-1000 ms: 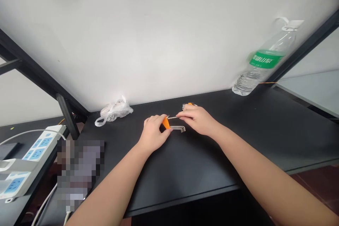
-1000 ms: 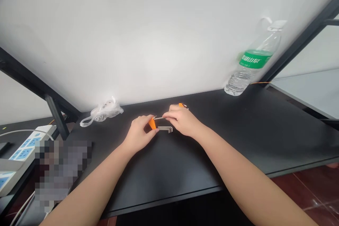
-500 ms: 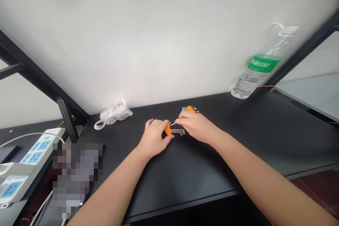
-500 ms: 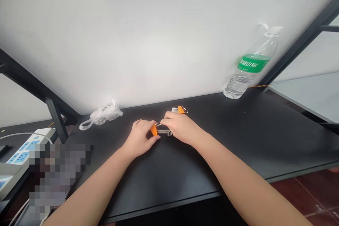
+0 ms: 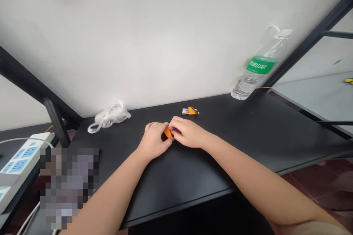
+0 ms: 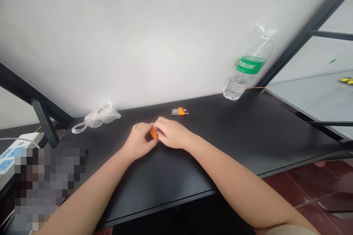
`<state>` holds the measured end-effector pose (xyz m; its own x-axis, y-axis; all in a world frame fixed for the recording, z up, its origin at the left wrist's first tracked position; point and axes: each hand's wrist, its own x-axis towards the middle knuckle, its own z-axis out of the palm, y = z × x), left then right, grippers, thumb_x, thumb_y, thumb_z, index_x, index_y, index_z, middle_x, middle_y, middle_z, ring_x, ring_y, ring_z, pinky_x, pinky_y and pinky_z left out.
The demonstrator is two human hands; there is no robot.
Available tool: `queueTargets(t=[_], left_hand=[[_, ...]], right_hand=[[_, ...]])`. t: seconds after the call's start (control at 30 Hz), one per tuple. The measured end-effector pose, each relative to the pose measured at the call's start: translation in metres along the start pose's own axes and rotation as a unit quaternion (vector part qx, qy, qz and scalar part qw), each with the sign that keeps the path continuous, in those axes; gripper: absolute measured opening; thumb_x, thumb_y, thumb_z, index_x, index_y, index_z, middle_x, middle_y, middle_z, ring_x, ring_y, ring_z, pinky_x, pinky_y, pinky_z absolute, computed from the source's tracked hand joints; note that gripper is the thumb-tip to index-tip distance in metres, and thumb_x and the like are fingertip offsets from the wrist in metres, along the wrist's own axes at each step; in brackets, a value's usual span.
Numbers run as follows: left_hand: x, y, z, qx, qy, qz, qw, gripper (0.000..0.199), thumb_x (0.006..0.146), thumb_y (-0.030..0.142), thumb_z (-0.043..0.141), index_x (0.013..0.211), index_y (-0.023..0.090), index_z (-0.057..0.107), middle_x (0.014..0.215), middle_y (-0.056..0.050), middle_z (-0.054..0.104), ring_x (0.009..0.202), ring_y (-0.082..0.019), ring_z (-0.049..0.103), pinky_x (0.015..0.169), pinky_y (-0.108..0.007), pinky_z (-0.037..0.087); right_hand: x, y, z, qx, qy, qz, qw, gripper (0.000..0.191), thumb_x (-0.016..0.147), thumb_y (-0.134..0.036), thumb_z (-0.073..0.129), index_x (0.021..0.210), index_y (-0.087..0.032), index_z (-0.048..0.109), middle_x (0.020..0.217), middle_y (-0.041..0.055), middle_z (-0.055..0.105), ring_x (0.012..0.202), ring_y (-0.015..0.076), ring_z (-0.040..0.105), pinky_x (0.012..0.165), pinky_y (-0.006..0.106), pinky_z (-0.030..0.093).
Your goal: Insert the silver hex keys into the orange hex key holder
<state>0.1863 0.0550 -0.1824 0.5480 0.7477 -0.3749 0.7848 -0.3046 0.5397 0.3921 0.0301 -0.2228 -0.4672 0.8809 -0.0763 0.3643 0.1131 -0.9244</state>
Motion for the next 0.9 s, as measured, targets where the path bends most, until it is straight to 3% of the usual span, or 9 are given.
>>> queueTargets(t=[0.1,0.3,0.43,0.63,0.77,0.9], left_hand=[[0.001,-0.005,0.001,0.008,0.037,-0.034,0.999,0.035,0.084,0.033,0.071,0.118,0.026,0.063,0.1,-0.002,0.072,0.1,-0.025,0.065,0.105,-0.047,0.044],[0.002,-0.009,0.003,0.006,0.033,-0.044,0.999,0.036,0.086,0.035,0.07,0.121,0.028,0.063,0.102,-0.001,0.072,0.101,-0.025,0.063,0.101,-0.044,0.046],[0.001,-0.01,0.004,0.006,0.036,-0.039,0.999,0.041,0.087,0.033,0.07,0.127,0.029,0.062,0.109,-0.002,0.072,0.104,-0.025,0.062,0.1,-0.043,0.046],[0.001,-0.01,0.003,0.014,0.035,-0.038,0.999,0.037,0.086,0.034,0.071,0.122,0.028,0.064,0.107,-0.003,0.072,0.104,-0.025,0.062,0.098,-0.042,0.046],[0.002,-0.007,0.003,0.007,0.03,-0.035,0.999,0.036,0.088,0.036,0.071,0.122,0.028,0.064,0.104,-0.002,0.072,0.099,-0.023,0.063,0.098,-0.042,0.046],[0.001,-0.006,0.003,-0.005,0.029,-0.027,0.999,0.041,0.088,0.037,0.071,0.126,0.027,0.062,0.105,-0.002,0.072,0.099,-0.022,0.064,0.1,-0.041,0.046]], right_hand=[[-0.003,0.011,-0.012,-0.034,-0.006,0.037,0.999,0.008,0.093,-0.015,0.054,0.088,-0.021,0.055,0.091,0.0017,0.06,0.075,0.0144,0.054,0.068,0.028,0.04],[-0.007,0.036,-0.023,-0.071,-0.108,0.099,0.987,0.01,0.092,-0.02,0.06,0.084,-0.02,0.066,0.094,0.0036,0.065,0.073,0.0143,0.056,0.065,0.029,0.039],[-0.007,0.037,-0.016,-0.096,-0.108,0.106,0.984,0.011,0.09,-0.017,0.063,0.08,-0.02,0.066,0.09,0.0047,0.065,0.068,0.0144,0.057,0.06,0.029,0.037],[-0.013,0.037,-0.024,-0.149,-0.1,0.193,0.965,0.017,0.076,-0.01,0.07,0.072,-0.02,0.058,0.075,0.0035,0.064,0.057,0.0148,0.052,0.052,0.029,0.032],[-0.012,0.035,-0.036,-0.039,-0.068,0.122,0.989,0.012,0.086,-0.011,0.061,0.089,-0.022,0.063,0.08,0.0002,0.066,0.067,0.0148,0.057,0.062,0.028,0.042],[-0.008,0.027,-0.037,0.006,-0.008,0.034,0.999,0.018,0.096,-0.015,0.055,0.1,-0.023,0.07,0.096,0.0028,0.068,0.082,0.0162,0.06,0.075,0.031,0.047]])
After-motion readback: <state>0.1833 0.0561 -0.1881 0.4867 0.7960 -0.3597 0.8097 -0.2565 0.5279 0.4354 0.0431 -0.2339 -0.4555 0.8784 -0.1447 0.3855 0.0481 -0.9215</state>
